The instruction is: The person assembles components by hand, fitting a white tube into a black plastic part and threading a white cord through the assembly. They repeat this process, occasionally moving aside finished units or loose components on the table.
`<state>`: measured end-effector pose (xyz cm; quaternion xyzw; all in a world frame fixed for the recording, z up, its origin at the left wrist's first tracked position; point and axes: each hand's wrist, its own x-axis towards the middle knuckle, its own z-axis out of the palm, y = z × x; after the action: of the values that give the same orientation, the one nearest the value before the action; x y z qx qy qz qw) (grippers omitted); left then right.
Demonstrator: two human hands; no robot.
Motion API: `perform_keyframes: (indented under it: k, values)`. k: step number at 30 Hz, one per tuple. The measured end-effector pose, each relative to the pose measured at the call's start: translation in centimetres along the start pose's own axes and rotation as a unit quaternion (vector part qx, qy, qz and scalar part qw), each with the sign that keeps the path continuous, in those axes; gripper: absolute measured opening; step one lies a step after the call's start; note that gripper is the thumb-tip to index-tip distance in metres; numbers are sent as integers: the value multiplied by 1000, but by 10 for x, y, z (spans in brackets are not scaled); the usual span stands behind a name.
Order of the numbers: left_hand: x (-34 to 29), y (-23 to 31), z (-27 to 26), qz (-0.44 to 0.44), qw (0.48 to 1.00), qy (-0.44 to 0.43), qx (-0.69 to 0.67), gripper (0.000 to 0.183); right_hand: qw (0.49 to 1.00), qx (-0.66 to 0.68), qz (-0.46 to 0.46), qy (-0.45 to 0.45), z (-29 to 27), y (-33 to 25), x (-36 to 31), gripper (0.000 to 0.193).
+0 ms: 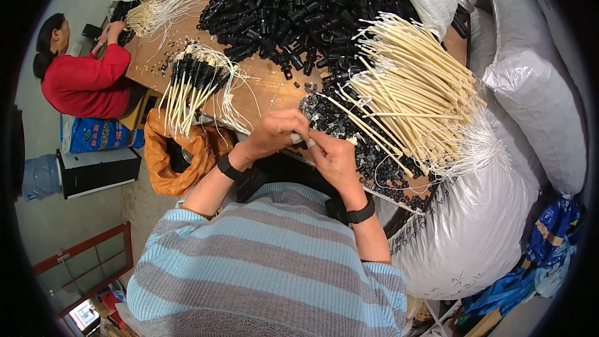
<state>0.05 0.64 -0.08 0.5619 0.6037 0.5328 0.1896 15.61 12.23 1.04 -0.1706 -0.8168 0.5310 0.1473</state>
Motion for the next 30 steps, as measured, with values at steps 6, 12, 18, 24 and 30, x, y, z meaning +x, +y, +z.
perform_keyframes:
  k: [6,12,18,24,30]
  values:
    - [27,-9,-22,-124,962,-215,-111,21,998,36,54,10,-5,9,-3,17]
    - [37,-73,-16,-130,962,32,236,32,985,49,141,82,-9,19,-6,15]
    - [37,-62,-10,-195,971,73,120,18,977,74,166,111,-7,30,-5,14]
    - [23,9,44,24,999,-1,29,25,984,56,105,135,-2,35,2,12]
    - [16,9,45,-4,993,99,64,30,987,-4,73,140,-2,17,0,11]
